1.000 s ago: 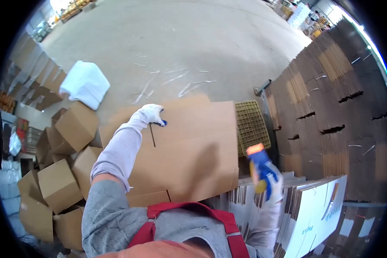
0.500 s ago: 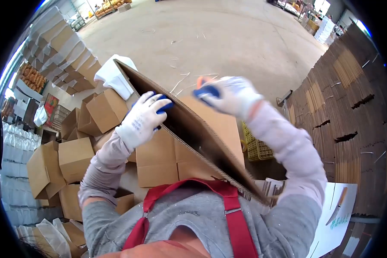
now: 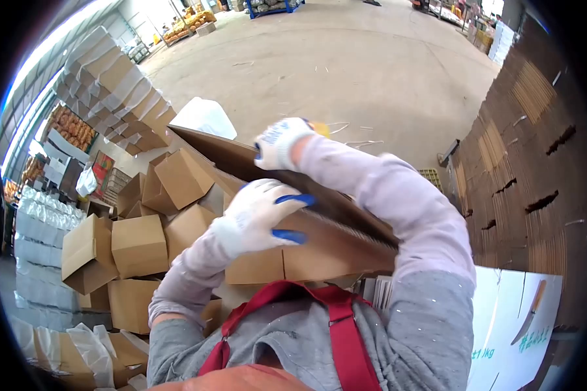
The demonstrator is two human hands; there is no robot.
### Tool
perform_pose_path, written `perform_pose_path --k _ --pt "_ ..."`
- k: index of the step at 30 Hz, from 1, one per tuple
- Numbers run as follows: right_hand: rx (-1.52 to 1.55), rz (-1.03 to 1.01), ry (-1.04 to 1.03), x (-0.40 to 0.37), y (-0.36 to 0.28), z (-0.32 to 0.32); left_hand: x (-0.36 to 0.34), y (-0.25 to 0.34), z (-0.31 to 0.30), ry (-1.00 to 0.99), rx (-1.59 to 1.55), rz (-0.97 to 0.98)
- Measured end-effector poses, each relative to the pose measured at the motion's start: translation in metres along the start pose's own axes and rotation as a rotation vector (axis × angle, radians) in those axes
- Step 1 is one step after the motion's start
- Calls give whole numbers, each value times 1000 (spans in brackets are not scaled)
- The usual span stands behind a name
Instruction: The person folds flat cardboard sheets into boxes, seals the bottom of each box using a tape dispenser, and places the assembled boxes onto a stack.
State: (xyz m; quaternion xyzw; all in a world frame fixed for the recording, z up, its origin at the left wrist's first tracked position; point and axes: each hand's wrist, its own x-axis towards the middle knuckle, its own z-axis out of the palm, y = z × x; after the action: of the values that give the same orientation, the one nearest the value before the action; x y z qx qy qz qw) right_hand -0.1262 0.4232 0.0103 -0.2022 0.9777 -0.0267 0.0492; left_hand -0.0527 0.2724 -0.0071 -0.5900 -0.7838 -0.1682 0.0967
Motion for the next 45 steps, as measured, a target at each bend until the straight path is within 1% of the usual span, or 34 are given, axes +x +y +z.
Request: perform_pose_path --k 1,2,3,5,6,9,10,11,12,13,15,16,17,18,19,20,21,22,23,24,25,27,28,29,31,33,35,36,37,39,40,41,43,45 --pt "-61 44 0 7 -12 -2 10 5 9 -9 -26 13" --pt "-16 26 -4 17 -17 1 18 5 14 -65 62 -20" --pt "24 6 -10 24 -17 4 25 0 11 -162 94 -116" --pt "-5 42 17 29 -3 -4 15 -9 7 -13 100 -43" --pt "16 64 58 30 20 -10 6 -11 -8 29 80 22" --pt "124 164 137 -17 80 -33 -34 -26 -76 -68 69 -28" --pt "95 193 184 -41 95 -32 -50 -35 -91 -38 83 -38" --pt "60 217 236 -65 106 -30 -66 -44 -106 -75 84 -134" --pt "70 197 181 -86 110 -25 -85 -61 -117 -156 5 -250" --pt "80 175 127 -105 109 -17 -103 -76 -117 -238 -204 -616" --pt "29 108 194 -119 105 25 -113 -103 -108 -527 -375 -852" --pt "26 107 139 -124 94 22 -103 -104 -112 -528 -375 -850" --pt "26 111 87 -126 78 14 -89 -103 -118 -593 -616 -825" --pt "-35 134 114 -128 65 11 -79 -99 -120 -654 -855 -799" --pt "-21 137 123 -126 64 13 -67 -88 -110 -595 -1102 -774" --pt "9 150 108 -122 64 17 -45 -62 -94 -576 -1127 -780" --pt "35 158 91 -119 62 20 -20 -31 -77 -633 -1082 -898" --pt "50 174 57 -121 57 11 -3 9 -62 -714 -922 -777" --pt "58 164 56 -120 60 13 0 36 -43 -730 -583 -380" --pt "29 128 106 -118 64 18 17 70 -43 -837 -674 -409" --pt "2 93 150 -117 68 23 19 84 -34 -851 -635 -480" --pt "28 82 216 -121 78 19 8 47 -12 -1157 -550 -679" --pt "49 65 223 -118 82 20 -7 25 -9 -1061 -921 -689" --pt "72 48 226 -115 84 22 -22 -6 11 -1194 -1002 -679" --pt "78 79 149 -110 80 22 1 -22 -4 -1427 -1197 -874" --pt "47 52 234 -107 84 22 21 -2 -15 -1451 -1209 -862" --pt "72 113 201 -115 81 11 25 32 -16 -1184 -820 -770" --pt "51 126 197 -116 80 12 15 43 -12 -1025 -571 -466" --pt "32 139 186 -117 79 14 8 61 -6 -679 -880 -418" --pt "23 124 174 -115 74 13 21 52 -10 -986 -674 -666" --pt "28 130 164 -111 77 14 8 26 6 -1043 -736 -606" --pt "33 136 161 -107 78 14 7 10 4 -1089 -938 -659" --pt "66 133 136 -109 76 12 19 -22 -13 -1285 -695 -823" --pt "129 104 149 -106 75 18 35 -46 -25 -1391 -626 -904"
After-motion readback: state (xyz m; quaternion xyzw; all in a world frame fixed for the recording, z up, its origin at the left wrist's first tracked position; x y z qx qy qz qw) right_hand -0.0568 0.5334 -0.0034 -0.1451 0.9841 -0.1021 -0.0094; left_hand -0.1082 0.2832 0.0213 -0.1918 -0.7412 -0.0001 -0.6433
